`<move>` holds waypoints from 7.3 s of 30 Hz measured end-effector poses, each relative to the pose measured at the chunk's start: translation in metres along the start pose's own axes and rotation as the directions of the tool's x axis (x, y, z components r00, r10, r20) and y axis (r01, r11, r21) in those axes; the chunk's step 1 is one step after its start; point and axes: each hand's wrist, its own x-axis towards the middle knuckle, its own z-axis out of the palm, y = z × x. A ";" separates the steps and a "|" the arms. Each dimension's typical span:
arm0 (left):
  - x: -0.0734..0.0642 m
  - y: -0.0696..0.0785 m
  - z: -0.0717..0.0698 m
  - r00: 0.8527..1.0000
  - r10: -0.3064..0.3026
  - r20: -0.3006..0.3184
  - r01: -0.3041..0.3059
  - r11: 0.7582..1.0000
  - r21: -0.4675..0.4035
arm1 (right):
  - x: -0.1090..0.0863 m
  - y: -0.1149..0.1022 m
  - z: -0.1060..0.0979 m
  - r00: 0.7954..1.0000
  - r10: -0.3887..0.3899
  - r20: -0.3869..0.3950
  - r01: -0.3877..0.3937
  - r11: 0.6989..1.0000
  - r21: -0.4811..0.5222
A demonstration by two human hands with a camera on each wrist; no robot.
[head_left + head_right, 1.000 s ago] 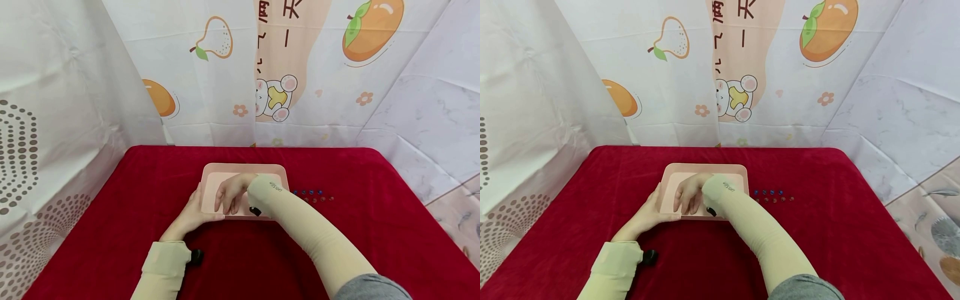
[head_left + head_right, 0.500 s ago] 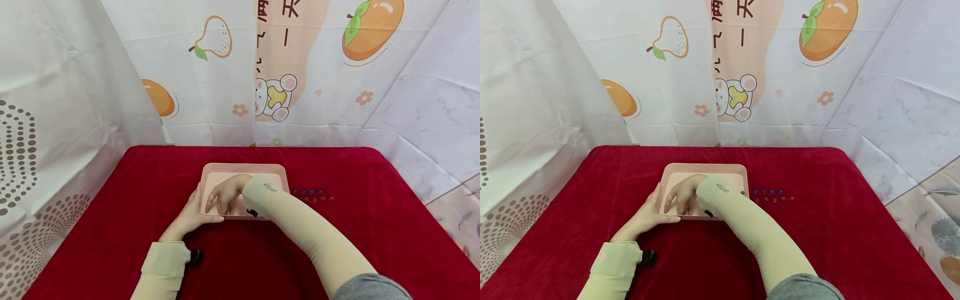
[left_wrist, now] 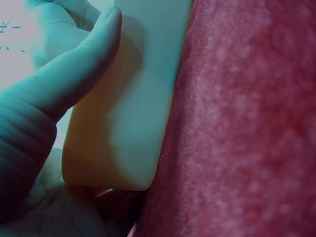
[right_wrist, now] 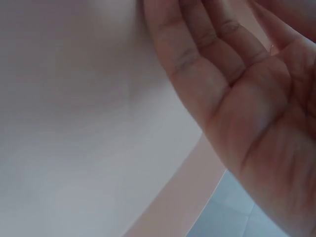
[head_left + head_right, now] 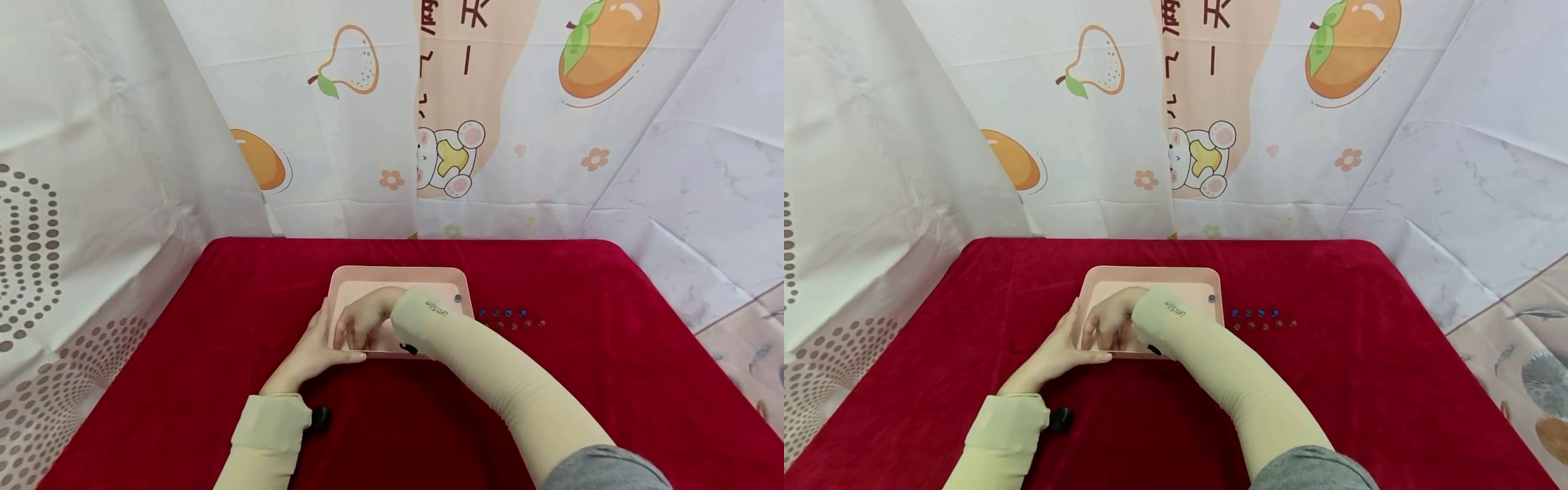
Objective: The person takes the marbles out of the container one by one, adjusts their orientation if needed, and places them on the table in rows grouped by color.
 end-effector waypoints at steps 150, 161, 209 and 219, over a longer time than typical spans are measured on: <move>0.001 -0.003 0.005 0.996 0.060 -0.060 -0.059 0.998 0.014 | -0.096 0.102 -0.024 0.349 0.335 -0.875 -0.102 0.942 0.319; -0.001 0.000 0.005 0.997 0.056 -0.046 -0.057 0.998 -0.008 | -0.134 0.118 -0.005 0.384 0.355 -0.853 0.265 0.842 0.470; 0.001 -0.002 0.004 0.996 0.076 -0.046 -0.075 0.997 0.021 | -0.219 0.205 0.078 0.251 0.413 -0.875 0.520 0.705 0.482; 0.001 -0.002 0.005 0.998 0.048 -0.037 -0.047 0.999 0.021 | -0.228 0.214 0.082 0.248 0.441 -0.863 0.525 0.687 0.502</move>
